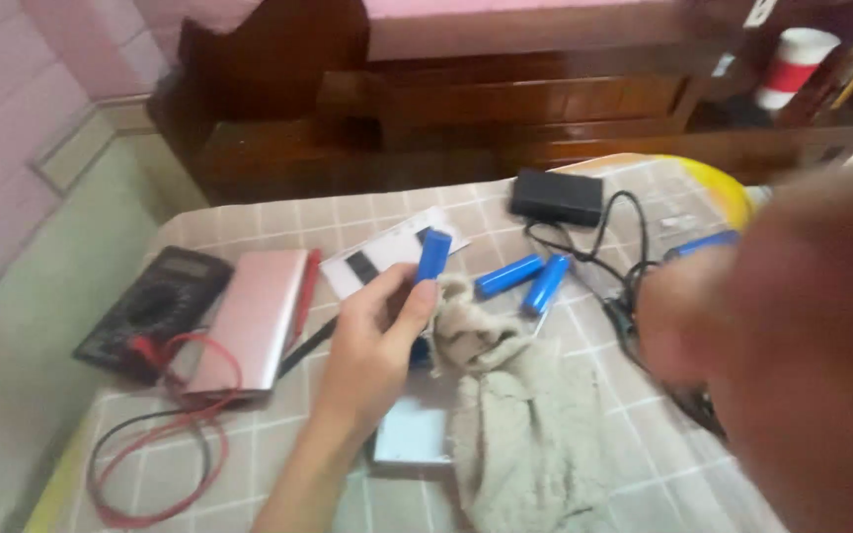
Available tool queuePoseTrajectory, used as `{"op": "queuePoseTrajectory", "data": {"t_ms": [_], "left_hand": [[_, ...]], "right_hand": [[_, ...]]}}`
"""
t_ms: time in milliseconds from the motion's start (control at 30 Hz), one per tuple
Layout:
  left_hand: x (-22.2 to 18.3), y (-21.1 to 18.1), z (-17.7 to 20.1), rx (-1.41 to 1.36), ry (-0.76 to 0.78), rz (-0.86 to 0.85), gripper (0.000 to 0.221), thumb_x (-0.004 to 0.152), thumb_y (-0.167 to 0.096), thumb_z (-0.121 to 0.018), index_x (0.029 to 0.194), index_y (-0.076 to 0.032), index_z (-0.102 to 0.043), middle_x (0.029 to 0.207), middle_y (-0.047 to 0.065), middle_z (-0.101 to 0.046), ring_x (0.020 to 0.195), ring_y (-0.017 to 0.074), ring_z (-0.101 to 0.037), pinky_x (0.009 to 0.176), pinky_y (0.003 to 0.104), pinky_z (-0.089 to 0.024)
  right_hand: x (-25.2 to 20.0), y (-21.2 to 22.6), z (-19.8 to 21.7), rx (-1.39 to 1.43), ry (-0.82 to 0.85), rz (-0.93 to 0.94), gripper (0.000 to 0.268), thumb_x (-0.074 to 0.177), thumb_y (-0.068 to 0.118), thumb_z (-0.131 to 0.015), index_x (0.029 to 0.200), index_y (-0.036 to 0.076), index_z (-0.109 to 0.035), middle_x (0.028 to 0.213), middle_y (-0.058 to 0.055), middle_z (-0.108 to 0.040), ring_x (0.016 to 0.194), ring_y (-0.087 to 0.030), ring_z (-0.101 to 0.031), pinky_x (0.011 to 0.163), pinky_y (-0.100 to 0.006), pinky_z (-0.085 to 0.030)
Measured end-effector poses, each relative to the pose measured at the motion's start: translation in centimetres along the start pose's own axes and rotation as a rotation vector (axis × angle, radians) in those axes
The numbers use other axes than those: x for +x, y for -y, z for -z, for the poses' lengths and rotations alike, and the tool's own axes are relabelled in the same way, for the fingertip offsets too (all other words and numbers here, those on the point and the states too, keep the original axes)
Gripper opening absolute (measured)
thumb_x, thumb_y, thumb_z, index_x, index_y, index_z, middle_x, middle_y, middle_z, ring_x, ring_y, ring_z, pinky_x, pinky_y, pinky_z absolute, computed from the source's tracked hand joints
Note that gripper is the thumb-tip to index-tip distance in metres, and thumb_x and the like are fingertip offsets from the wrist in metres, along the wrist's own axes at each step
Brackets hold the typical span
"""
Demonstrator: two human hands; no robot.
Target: Cleaning the terminals of 18650 batteries with a cloth and placing them into a battery holder on a repair bench.
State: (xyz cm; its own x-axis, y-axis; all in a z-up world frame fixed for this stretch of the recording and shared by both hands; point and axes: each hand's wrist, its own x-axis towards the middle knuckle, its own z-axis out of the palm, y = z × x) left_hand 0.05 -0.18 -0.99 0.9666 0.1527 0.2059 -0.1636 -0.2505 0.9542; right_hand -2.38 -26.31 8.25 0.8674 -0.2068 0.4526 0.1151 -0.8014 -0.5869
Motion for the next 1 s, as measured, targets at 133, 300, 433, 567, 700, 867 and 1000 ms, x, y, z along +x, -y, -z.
{"op": "queuePoseTrajectory", "data": {"t_ms": [133,300,433,567,700,867,1000], "left_hand": [[-0.2,-1.2,-0.2,-0.142,0.014,0.038,0.03,0.099,-0.031,-0.055,0.104,-0.007,-0.071,0.089,-0.002,-0.065,0.085,0.0108,-0.057,0.079,0.025,-0.044],[0.4,-0.4,-0.2,-0.146,-0.015,0.023,0.03,0.1,-0.031,-0.054,0.11,-0.008,-0.071,0.088,0.0,-0.065,0.081,0.011,-0.057,0.075,0.025,-0.044],[0.5,-0.5,-0.2,-0.181,-0.026,0.07,0.036,0.099,-0.033,-0.056,0.115,-0.008,-0.076,0.077,0.001,-0.063,0.065,0.011,-0.051,0.064,0.023,-0.044],[0.3,-0.7,-0.1,-0.154,-0.011,0.081,0.031,0.099,-0.032,-0.057,0.106,-0.008,-0.076,0.068,-0.001,-0.052,0.06,0.0099,-0.048,0.049,0.025,-0.04],[0.0,-0.4,-0.2,-0.065,0.034,-0.006,0.028,0.092,-0.032,-0.061,0.094,-0.009,-0.078,0.074,-0.002,-0.061,0.07,0.0114,-0.052,0.065,0.025,-0.041],[0.2,-1.4,-0.5,-0.076,0.026,-0.014,0.033,0.087,-0.023,-0.069,0.114,-0.006,-0.08,0.113,0.001,-0.083,0.108,0.0105,-0.075,0.097,0.025,-0.057],[-0.1,-2.0,-0.5,0.018,-0.003,0.132,0.024,0.09,-0.034,-0.069,0.108,-0.018,-0.073,0.09,-0.002,-0.075,0.082,0.0117,-0.064,0.079,0.025,-0.049]], "right_hand": [[1.1,5.7,-3.5,0.753,0.538,0.489,0.051,0.081,0.016,-0.076,0.129,0.011,-0.06,0.135,-0.003,-0.059,0.102,-0.012,-0.062,0.087,-0.027,-0.054],[1.9,2.7,-11.4,0.259,0.638,0.443,0.026,0.083,0.039,-0.08,0.094,0.016,-0.074,0.092,0.001,-0.072,0.081,-0.016,-0.066,0.076,-0.032,-0.048],[2.0,-0.2,-12.8,0.457,0.403,0.185,0.019,0.082,0.01,-0.067,0.077,0.01,-0.085,0.077,0.0,-0.073,0.071,-0.014,-0.063,0.072,-0.03,-0.046],[2.1,2.0,-11.4,0.737,0.313,-0.391,0.04,0.108,0.03,-0.061,0.084,0.001,-0.075,0.069,-0.006,-0.065,0.06,-0.014,-0.052,0.055,-0.028,-0.036],[1.6,3.5,-12.0,0.757,0.456,-0.318,0.033,0.104,0.025,-0.055,0.1,0.007,-0.082,0.085,-0.002,-0.073,0.074,-0.012,-0.058,0.072,-0.026,-0.042],[1.3,3.9,-12.0,0.75,0.497,-0.159,0.027,0.09,0.016,-0.063,0.106,0.008,-0.084,0.104,0.0,-0.084,0.1,-0.008,-0.071,0.097,-0.023,-0.05],[0.8,1.6,-12.7,0.929,0.432,-0.142,0.029,0.099,0.019,-0.062,0.092,-0.001,-0.082,0.075,-0.006,-0.072,0.063,-0.014,-0.057,0.057,-0.026,-0.044]]}}
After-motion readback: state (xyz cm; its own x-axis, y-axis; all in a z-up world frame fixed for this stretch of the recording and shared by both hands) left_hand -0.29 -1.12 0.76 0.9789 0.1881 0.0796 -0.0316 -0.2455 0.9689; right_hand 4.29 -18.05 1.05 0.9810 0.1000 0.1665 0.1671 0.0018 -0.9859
